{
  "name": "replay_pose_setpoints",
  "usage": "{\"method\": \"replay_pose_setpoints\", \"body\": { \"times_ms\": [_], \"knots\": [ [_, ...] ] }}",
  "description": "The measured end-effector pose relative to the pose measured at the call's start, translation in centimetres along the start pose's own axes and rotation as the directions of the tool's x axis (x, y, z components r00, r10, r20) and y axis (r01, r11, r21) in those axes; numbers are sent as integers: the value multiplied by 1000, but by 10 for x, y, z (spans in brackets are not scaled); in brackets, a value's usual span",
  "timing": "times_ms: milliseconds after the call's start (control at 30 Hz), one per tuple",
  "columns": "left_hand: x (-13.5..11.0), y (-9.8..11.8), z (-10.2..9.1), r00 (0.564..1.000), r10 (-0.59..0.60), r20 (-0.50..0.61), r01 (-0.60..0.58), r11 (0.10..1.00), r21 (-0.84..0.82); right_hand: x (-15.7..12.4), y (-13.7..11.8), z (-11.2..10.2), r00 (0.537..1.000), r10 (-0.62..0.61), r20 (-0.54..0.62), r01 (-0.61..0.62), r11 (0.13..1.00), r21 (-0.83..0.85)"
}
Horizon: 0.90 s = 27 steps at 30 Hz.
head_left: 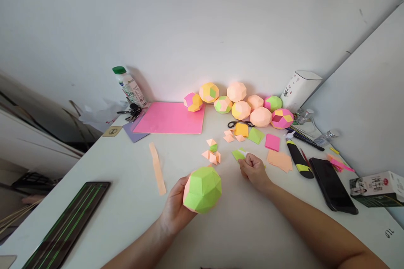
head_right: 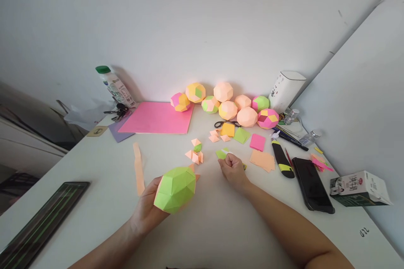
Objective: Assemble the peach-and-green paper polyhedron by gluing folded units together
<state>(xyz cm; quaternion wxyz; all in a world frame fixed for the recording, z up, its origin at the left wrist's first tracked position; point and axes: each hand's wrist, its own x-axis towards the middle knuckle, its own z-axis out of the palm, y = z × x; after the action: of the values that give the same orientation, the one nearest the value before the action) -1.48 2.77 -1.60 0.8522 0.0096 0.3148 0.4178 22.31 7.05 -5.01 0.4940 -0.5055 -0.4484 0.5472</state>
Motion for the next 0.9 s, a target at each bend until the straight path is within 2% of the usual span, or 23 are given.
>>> {"method": "replay_pose_setpoints", "body": {
  "times_ms": [333,500,567,733,900],
  "knots": [
    [-6,0,7,998,-57,27,59,994,-93,4,4,-3,992,87,89,-107,960,258],
    [-7,2,8,999,-20,-42,14,987,-157,4,0,-2,979,128,156,-171,935,311],
    [-5,2,6,998,-37,-49,29,989,-148,4,0,-2,970,145,196,-203,926,318],
    [-2,1,2,999,-40,26,42,995,-88,0,3,0,932,197,304,-295,900,321],
    [-4,0,5,999,-40,22,42,994,-98,-1,4,4,888,236,394,-374,870,321]
  ]
}}
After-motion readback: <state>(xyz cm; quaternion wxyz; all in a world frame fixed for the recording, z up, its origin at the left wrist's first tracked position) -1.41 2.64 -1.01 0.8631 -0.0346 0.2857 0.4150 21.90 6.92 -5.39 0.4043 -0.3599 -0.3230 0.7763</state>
